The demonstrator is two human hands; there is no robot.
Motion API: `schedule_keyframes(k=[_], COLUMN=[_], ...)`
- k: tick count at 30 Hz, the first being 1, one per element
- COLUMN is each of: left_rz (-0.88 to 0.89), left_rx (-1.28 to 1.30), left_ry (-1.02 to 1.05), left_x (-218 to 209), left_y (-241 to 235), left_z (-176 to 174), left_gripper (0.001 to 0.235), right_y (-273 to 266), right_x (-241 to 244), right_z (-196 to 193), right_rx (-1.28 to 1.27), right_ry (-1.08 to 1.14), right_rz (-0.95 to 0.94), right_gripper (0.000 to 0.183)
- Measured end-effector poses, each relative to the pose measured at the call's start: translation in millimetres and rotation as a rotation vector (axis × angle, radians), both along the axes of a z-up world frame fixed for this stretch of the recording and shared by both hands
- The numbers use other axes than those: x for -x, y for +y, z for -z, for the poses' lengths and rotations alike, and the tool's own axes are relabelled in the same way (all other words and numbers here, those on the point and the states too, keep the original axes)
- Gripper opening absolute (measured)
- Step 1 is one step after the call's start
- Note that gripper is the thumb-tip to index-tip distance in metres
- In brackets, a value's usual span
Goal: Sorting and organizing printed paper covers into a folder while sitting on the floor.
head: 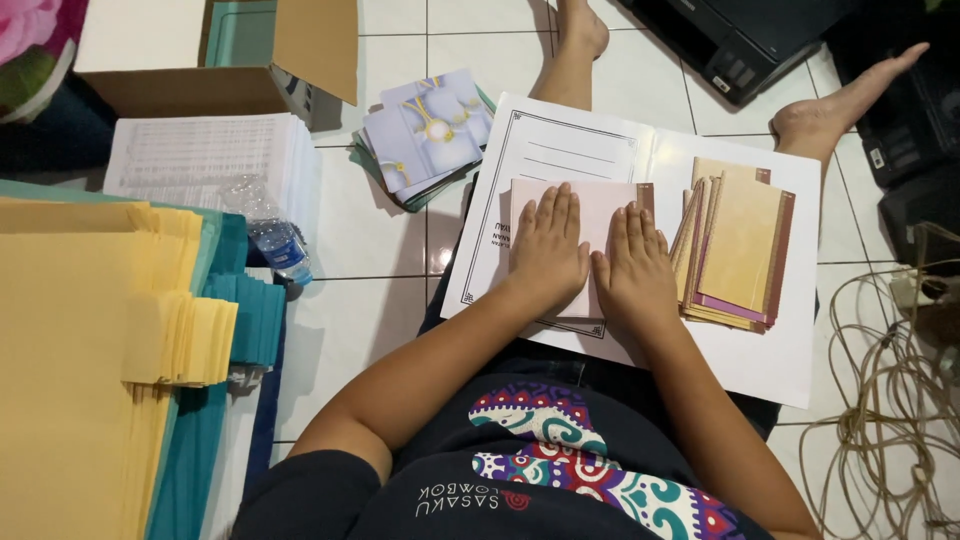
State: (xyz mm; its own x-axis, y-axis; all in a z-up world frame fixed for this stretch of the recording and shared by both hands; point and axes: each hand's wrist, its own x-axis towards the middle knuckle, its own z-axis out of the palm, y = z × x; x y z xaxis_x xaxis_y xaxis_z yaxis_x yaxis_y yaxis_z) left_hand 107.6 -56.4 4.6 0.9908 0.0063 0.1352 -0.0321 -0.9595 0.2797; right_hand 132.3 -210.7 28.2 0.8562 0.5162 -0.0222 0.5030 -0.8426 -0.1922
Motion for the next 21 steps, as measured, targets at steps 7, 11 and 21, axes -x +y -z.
schedule_keyframes(k=[7,11,21], left_rz=[0.138,0.096,0.043], left_rx=[0.004,0.006,0.031], left_ry=[0.046,0.016,0.097], left_x=[23.6,21.0,22.2], left_y=[-2.0,3.9,2.1], left_z=[-7.3,-12.7,-38.5], left_gripper=[0.066,0.064,0.062], right_y=[-1.8,-2.5,-103.4], right_x=[4.1,10.2,5.2], right_z=[-1.2,-11.0,-1.4], right_rx=[-0.03,-0.121,-0.393], right_ry=[-0.039,-0.063,-0.317], right_rz=[-0.005,-0.006,0.368], right_gripper=[0.071,0.068,0.043])
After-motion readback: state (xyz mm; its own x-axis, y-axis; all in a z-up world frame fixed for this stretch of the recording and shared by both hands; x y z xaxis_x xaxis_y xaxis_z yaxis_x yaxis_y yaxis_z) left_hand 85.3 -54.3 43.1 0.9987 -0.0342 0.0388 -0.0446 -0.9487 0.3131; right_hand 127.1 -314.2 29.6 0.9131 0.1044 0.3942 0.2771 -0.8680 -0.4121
